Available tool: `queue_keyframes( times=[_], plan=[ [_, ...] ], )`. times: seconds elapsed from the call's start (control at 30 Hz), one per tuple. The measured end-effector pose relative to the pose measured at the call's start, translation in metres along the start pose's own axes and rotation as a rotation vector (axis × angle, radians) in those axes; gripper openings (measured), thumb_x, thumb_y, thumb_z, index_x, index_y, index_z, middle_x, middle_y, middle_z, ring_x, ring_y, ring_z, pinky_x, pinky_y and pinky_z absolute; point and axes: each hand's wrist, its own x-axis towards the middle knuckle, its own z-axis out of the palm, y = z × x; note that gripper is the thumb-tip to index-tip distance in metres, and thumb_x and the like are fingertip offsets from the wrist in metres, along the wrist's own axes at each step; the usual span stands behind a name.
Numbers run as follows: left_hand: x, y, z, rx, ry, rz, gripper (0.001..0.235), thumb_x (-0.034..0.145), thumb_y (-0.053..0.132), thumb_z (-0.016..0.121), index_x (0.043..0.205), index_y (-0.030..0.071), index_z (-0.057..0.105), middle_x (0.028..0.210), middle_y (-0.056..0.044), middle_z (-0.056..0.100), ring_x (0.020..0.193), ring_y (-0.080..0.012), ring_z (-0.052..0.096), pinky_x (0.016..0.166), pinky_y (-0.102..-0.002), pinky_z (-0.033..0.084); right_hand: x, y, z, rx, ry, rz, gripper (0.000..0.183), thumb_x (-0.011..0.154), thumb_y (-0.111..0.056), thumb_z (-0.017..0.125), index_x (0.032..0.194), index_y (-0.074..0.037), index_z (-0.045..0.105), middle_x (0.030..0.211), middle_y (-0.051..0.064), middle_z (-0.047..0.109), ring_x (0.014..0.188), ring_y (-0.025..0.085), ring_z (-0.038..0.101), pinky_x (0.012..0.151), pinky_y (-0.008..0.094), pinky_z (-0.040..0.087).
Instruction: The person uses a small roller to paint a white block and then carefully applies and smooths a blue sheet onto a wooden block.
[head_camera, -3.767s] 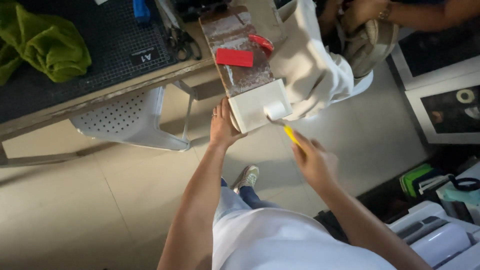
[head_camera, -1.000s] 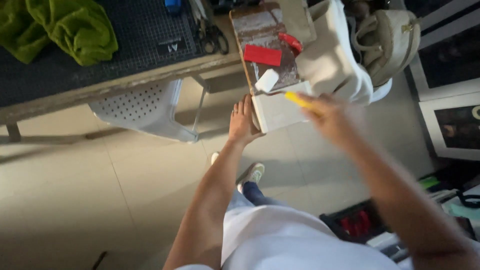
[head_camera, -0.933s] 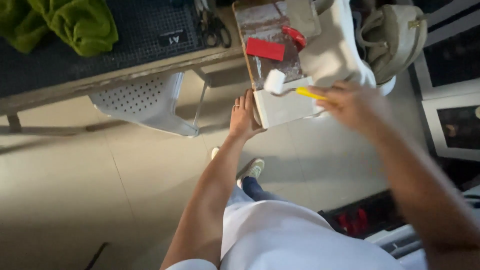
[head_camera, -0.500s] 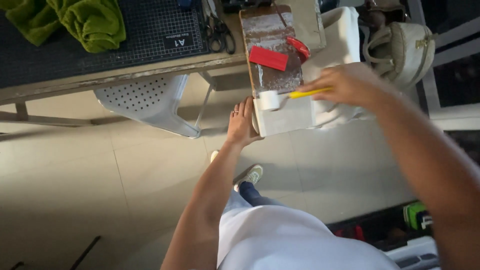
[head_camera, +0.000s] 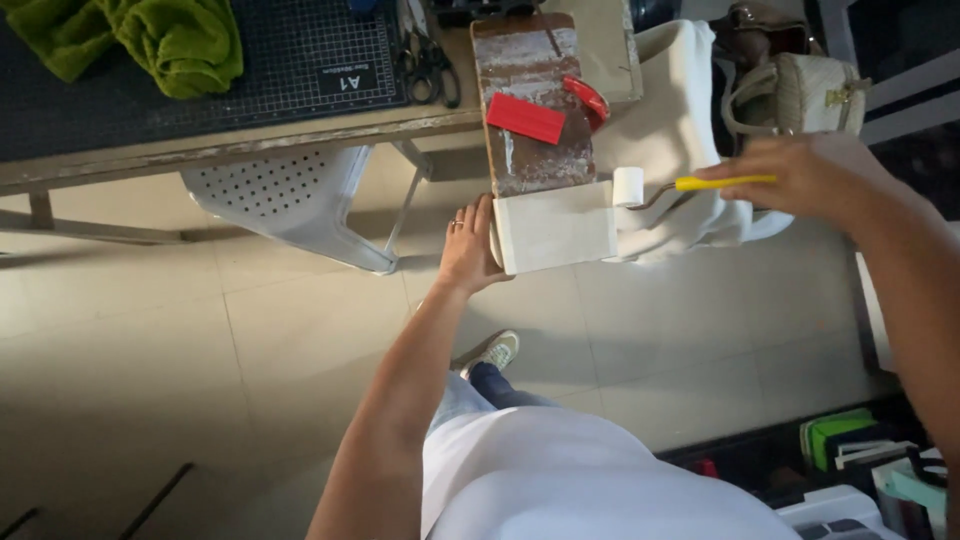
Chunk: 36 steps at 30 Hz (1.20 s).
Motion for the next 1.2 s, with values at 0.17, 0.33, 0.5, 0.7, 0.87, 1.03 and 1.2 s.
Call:
queue_keyframes(
  times=[0.17, 0.33, 0.5, 0.7, 0.87, 1.03, 1.2],
  plan=[
    [-0.002, 0.006, -0.009, 0.004, -0.052, -0.031, 0.151, 0.051, 0.052, 0.104, 0.161, 0.004, 0.014, 0.16, -0.018, 0.032, 0.143, -0.0455, 0.035, 0.117, -0.057, 0.031, -0.003, -0.055, 0.037, -0.137, 0.142, -0.237, 0.043, 0.101, -0.041, 0.047, 0.142, -0.045, 0.058, 0.144, -0.001, 0.064, 0.128, 0.02, 0.063, 0.073, 0.031, 0.062],
    [-0.005, 0.015, -0.022, 0.059, -0.036, -0.022, 0.15, 0.044, 0.049, 0.1, 0.161, 0.003, 0.018, 0.154, -0.02, 0.037, 0.139, -0.0428, 0.045, 0.115, -0.052, 0.042, 0.016, -0.072, 0.081, -0.036, 0.603, -0.543, 0.034, 0.093, -0.051, 0.07, 0.125, -0.063, 0.067, 0.09, -0.012, 0.07, 0.078, 0.015, 0.072, 0.066, 0.034, 0.052],
    [-0.007, 0.016, -0.024, 0.072, -0.05, -0.028, 0.15, 0.045, 0.05, 0.099, 0.161, 0.003, 0.018, 0.158, -0.019, 0.034, 0.142, -0.0414, 0.042, 0.119, -0.05, 0.039, -0.033, -0.006, 0.064, 0.25, 0.457, -0.507, 0.039, 0.089, -0.027, 0.076, 0.127, -0.037, 0.077, 0.075, 0.007, 0.065, 0.067, 0.034, 0.065, 0.064, 0.04, 0.049],
    [0.0, 0.019, -0.02, 0.054, -0.08, -0.087, 0.151, 0.044, 0.04, 0.101, 0.163, 0.005, 0.014, 0.16, -0.02, 0.031, 0.144, -0.0454, 0.038, 0.119, -0.055, 0.038, -0.022, -0.095, 0.098, 0.061, 0.573, -0.518, 0.031, 0.093, -0.043, 0.071, 0.124, -0.047, 0.074, 0.077, -0.007, 0.064, 0.06, 0.021, 0.064, 0.061, 0.034, 0.051],
    [-0.003, 0.024, -0.028, 0.048, -0.113, -0.097, 0.152, 0.045, 0.043, 0.103, 0.162, 0.007, 0.014, 0.161, -0.018, 0.03, 0.147, -0.0417, 0.037, 0.123, -0.051, 0.034, -0.034, -0.037, 0.115, 0.223, 0.543, -0.499, 0.036, 0.089, -0.036, 0.076, 0.124, -0.042, 0.076, 0.08, -0.001, 0.068, 0.07, 0.025, 0.069, 0.063, 0.036, 0.052],
    [-0.001, 0.026, -0.03, 0.035, -0.108, -0.122, 0.152, 0.043, 0.042, 0.102, 0.162, 0.006, 0.015, 0.161, -0.017, 0.03, 0.148, -0.0388, 0.036, 0.127, -0.05, 0.03, -0.023, -0.009, 0.159, 0.411, 0.576, -0.557, 0.029, 0.095, -0.029, 0.072, 0.122, -0.034, 0.079, 0.077, -0.001, 0.065, 0.061, 0.023, 0.06, 0.058, 0.034, 0.047],
    [-0.003, 0.022, -0.026, 0.055, -0.101, -0.121, 0.152, 0.042, 0.038, 0.102, 0.163, 0.005, 0.015, 0.161, -0.016, 0.03, 0.149, -0.0375, 0.035, 0.126, -0.048, 0.03, -0.03, -0.103, 0.114, 0.191, 0.637, -0.638, 0.032, 0.095, -0.033, 0.07, 0.124, -0.041, 0.076, 0.071, -0.002, 0.063, 0.054, 0.022, 0.059, 0.055, 0.035, 0.048]
  ],
)
